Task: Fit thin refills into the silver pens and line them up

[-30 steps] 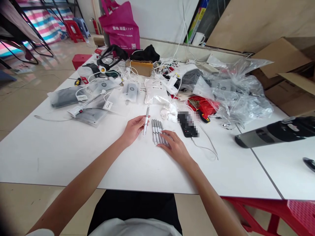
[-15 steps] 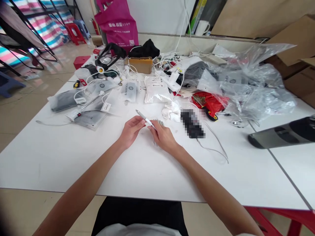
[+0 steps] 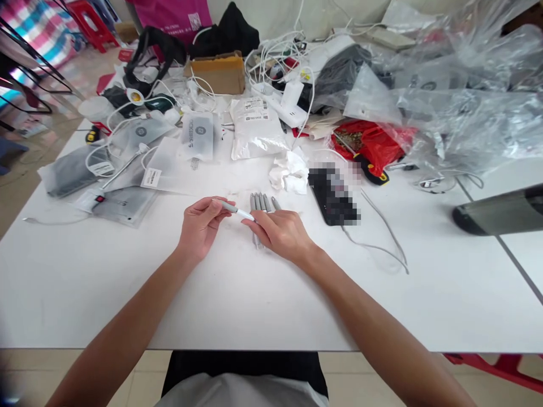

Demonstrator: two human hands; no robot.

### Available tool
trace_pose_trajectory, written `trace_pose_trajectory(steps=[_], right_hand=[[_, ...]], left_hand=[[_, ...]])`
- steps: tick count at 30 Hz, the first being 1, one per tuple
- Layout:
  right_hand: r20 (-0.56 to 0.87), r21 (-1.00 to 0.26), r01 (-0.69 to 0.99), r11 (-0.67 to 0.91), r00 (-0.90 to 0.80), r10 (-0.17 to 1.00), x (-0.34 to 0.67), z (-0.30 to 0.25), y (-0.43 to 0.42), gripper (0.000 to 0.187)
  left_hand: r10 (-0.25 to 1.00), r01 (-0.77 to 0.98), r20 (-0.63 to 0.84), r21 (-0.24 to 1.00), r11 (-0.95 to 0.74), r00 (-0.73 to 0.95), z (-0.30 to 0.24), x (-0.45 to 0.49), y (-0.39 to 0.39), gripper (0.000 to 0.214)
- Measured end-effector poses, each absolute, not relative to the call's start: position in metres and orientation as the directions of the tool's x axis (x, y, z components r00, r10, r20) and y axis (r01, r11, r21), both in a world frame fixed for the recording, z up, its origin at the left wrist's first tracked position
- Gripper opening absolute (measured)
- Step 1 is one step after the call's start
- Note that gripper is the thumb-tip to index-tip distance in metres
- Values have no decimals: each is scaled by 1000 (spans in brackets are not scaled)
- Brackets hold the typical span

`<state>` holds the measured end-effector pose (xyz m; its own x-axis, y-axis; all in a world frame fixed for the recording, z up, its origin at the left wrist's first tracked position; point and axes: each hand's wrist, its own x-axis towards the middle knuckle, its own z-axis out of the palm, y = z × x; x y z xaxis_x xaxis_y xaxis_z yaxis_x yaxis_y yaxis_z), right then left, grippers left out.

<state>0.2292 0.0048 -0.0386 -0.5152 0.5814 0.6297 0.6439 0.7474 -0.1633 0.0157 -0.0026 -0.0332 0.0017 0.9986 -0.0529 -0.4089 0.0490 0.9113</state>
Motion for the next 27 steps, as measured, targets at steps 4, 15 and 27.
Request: trace_pose_trajectory(steps=[4,15,27], right_hand=[[634,-177,639,749,-508,583,228,-40,3,31],[638,-246,656,714,-445,629,228,-39,3,31],[594,-300,664,685,-432,679,227,-38,1,36]], left_hand=[[999,-445,-47,894,49,15,-30,16,-2,29],[987,-365,0,929,59,158,-27,16,-5,45],[980,-389,-29,915,105,195,-22,17,-6,31]])
